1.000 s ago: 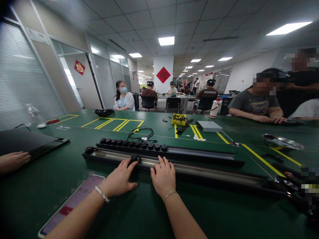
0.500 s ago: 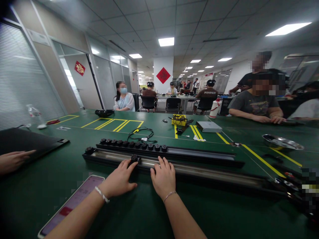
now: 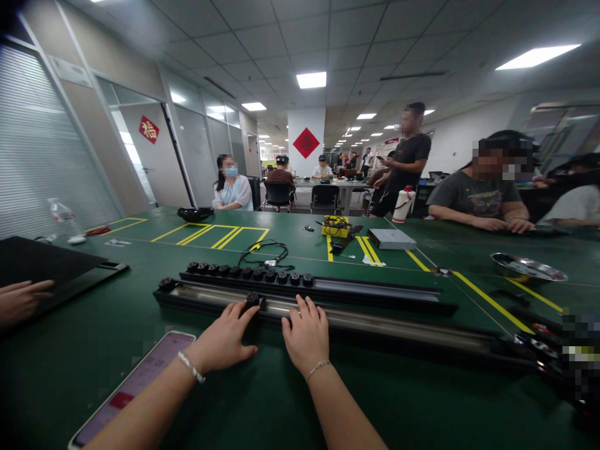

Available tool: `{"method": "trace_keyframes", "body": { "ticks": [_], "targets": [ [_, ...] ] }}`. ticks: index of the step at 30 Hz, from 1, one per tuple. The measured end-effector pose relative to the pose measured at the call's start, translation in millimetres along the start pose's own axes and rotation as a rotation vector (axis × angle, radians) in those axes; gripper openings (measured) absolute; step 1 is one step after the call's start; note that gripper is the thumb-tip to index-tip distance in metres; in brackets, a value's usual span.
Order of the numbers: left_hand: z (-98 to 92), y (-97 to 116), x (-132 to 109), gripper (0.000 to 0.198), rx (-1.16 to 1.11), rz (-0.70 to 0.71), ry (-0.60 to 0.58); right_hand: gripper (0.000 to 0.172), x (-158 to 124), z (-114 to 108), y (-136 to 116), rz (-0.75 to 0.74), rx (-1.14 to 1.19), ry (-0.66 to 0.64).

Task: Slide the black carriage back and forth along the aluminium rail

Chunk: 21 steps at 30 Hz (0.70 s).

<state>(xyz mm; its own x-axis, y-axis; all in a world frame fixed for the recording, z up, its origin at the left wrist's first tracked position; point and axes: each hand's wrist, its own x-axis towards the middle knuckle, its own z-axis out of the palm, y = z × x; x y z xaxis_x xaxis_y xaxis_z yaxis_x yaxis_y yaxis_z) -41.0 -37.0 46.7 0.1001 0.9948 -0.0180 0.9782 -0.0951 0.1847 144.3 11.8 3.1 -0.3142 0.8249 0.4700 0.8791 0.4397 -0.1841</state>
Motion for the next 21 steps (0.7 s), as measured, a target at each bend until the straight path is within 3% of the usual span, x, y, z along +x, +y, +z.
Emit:
{"method": "trace_keyframes", "body": {
  "ticks": [21],
  "targets": [
    [3.5,-0.5,0.8,0.083,0.012,-0.001,0.019,0.035,0.4,-1.2,-0.6,0.002,-0.006,0.000]
  ]
}}
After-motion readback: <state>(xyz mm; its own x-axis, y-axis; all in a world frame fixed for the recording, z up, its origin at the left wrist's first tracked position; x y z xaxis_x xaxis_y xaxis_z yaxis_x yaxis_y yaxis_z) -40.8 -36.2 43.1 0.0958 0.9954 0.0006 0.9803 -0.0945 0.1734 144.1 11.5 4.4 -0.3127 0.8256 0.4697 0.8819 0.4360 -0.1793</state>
